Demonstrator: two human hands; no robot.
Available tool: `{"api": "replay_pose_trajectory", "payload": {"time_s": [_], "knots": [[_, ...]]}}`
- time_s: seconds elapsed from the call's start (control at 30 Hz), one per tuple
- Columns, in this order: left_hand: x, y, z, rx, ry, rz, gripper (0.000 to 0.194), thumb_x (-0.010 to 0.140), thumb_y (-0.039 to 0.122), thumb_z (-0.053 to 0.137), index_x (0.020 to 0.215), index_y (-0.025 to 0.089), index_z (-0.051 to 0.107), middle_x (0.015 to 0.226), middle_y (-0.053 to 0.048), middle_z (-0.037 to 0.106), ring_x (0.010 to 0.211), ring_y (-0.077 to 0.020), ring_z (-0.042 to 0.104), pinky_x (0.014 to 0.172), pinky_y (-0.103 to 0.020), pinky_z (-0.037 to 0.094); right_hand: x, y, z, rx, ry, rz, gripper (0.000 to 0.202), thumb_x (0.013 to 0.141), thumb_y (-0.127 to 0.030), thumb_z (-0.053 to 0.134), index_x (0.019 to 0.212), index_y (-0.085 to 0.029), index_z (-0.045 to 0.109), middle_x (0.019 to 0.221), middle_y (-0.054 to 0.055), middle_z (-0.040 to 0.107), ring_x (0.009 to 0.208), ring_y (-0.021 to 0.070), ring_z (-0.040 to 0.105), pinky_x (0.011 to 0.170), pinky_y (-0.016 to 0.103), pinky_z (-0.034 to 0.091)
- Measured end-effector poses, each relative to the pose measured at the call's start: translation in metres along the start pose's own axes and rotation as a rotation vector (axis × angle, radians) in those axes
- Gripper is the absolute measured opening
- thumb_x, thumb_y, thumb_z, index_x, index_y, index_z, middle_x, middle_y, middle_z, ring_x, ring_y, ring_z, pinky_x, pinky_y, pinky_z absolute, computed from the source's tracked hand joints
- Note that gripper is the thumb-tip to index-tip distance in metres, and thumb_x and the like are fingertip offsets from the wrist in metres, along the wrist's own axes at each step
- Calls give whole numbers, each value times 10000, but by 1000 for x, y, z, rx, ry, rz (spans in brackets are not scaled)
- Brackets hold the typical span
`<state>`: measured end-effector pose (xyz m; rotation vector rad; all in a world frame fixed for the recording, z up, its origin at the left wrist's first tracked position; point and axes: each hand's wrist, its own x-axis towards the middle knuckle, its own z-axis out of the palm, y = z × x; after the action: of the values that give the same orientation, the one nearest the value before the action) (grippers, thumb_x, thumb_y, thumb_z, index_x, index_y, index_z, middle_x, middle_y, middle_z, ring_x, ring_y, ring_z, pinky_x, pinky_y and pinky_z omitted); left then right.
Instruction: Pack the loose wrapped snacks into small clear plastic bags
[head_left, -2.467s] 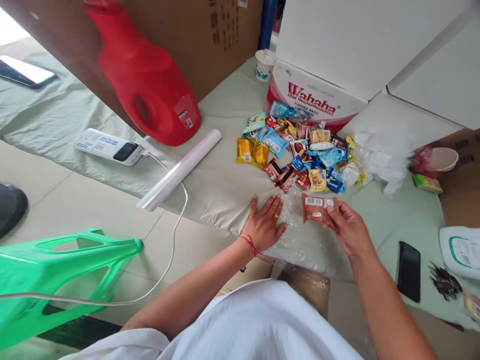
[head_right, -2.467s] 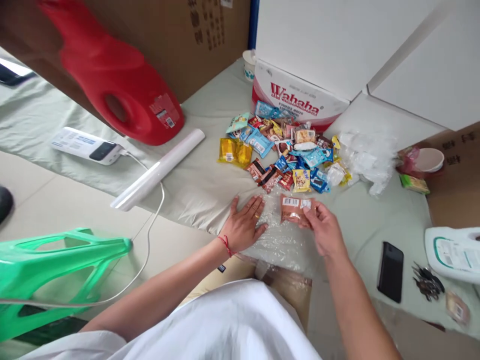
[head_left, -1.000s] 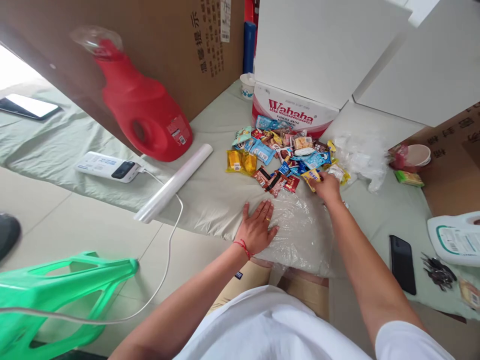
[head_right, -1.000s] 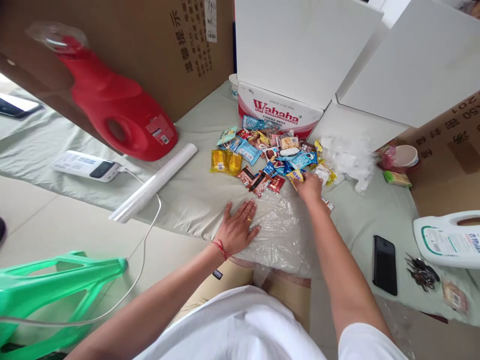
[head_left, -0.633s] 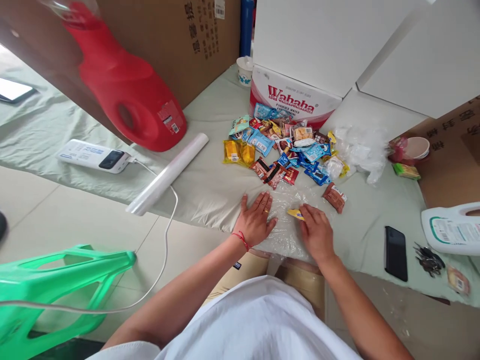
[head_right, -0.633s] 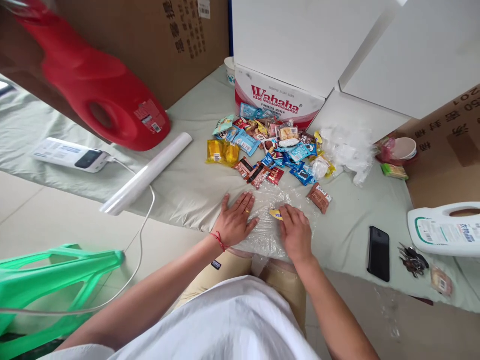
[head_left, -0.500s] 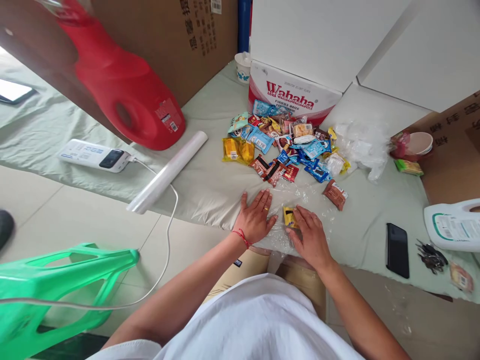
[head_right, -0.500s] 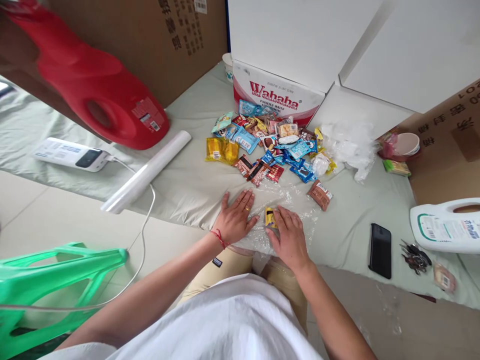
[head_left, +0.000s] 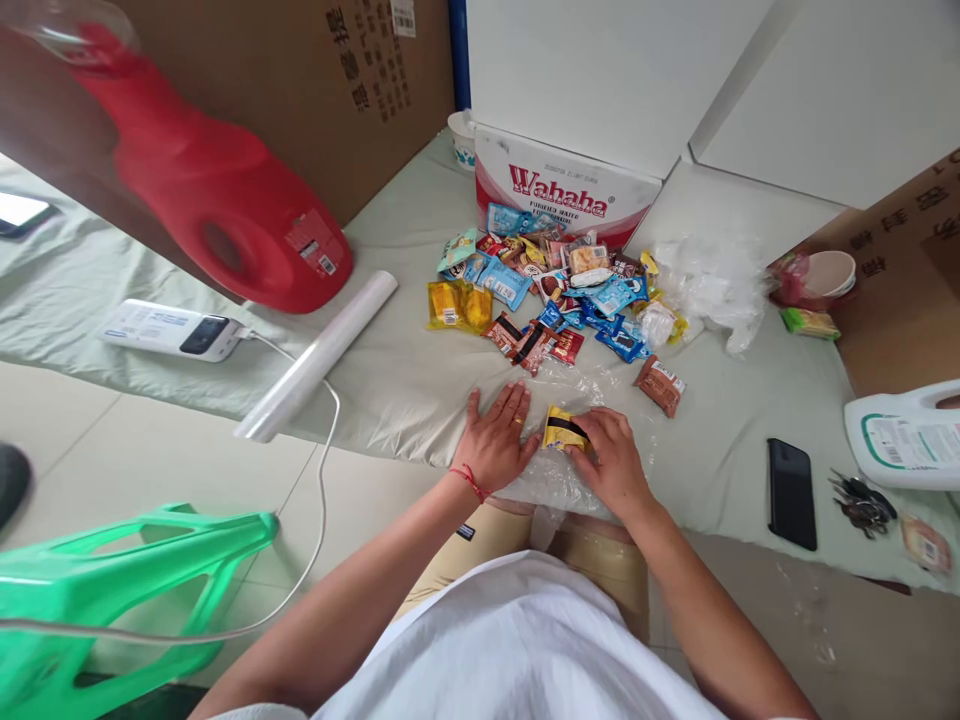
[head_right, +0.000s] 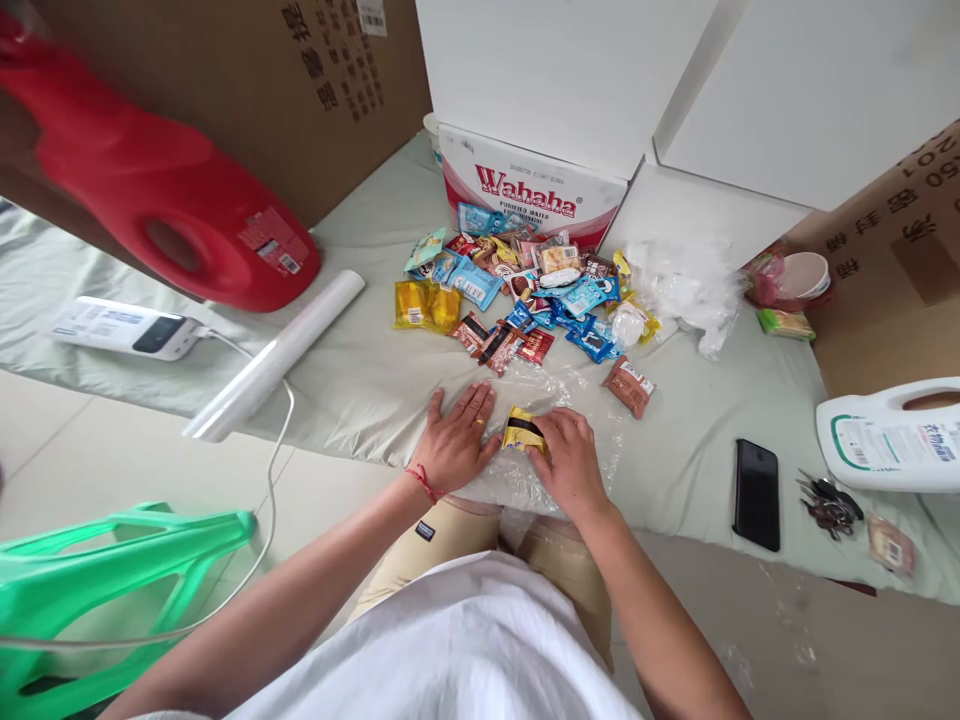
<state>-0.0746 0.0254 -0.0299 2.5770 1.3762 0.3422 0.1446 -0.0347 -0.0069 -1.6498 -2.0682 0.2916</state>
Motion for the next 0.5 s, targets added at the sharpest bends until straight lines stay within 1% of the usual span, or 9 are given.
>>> {"api": "replay_pose_trajectory", "payload": {"time_s": [0.07,0.13,0.2,0.27,0.33,0.4,0.5], "knots": [[0,0,0,-3,0,1,656,1041,503,329,1596,155,371,1664,-142,319,1535,-336,341,1246,-678,123,1,1,4,4,-32,15,365,979,-311,563,1322,-209,630,1248,132,642,1263,320,500,1085,543,441],[0,0,-1,-5,-1,1,659,1040,506,334,1596,156,371,1662,-142,324,1535,-335,341,1249,-675,118,3,5,2,26,-85,12,387,968,-345,585,1328,-211,628,1262,138,637,1270,325,503,1080,549,445],[0,0,-1,-5,-5,-3,660,1037,512,341,1595,163,376,1659,-141,334,1535,-340,340,1249,-672,121,11,11,-6,78,-143,-32,403,946,-408,629,1304,-222,646,1279,133,638,1268,316,522,1072,529,460],[1,0,-2,-2,-10,-9,657,1034,517,345,1592,171,387,1655,-142,343,1536,-343,339,1251,-666,128,27,18,-19,115,-150,-53,354,952,-442,625,1232,-233,684,1257,121,660,1215,293,569,1042,492,483],[1,0,-2,2,-15,-14,660,1033,521,345,1589,171,394,1650,-146,353,1535,-346,339,1251,-662,135,53,24,-31,89,-96,-17,285,989,-413,560,1144,-229,715,1169,109,697,1110,272,617,987,455,501],[1,0,-3,2,-20,-14,668,1032,527,342,1589,162,392,1648,-150,358,1533,-350,342,1248,-666,143,85,28,-39,11,-57,18,274,1008,-343,498,1090,-221,729,1085,96,720,1031,265,635,945,426,499],[1,0,-3,0,-22,-12,676,1032,530,337,1590,152,385,1648,-152,358,1529,-351,347,1243,-676,145,140,25,-35,-126,-87,2,313,994,-243,447,1093,-207,742,1070,97,726,1028,271,628,928,392,476]]}}
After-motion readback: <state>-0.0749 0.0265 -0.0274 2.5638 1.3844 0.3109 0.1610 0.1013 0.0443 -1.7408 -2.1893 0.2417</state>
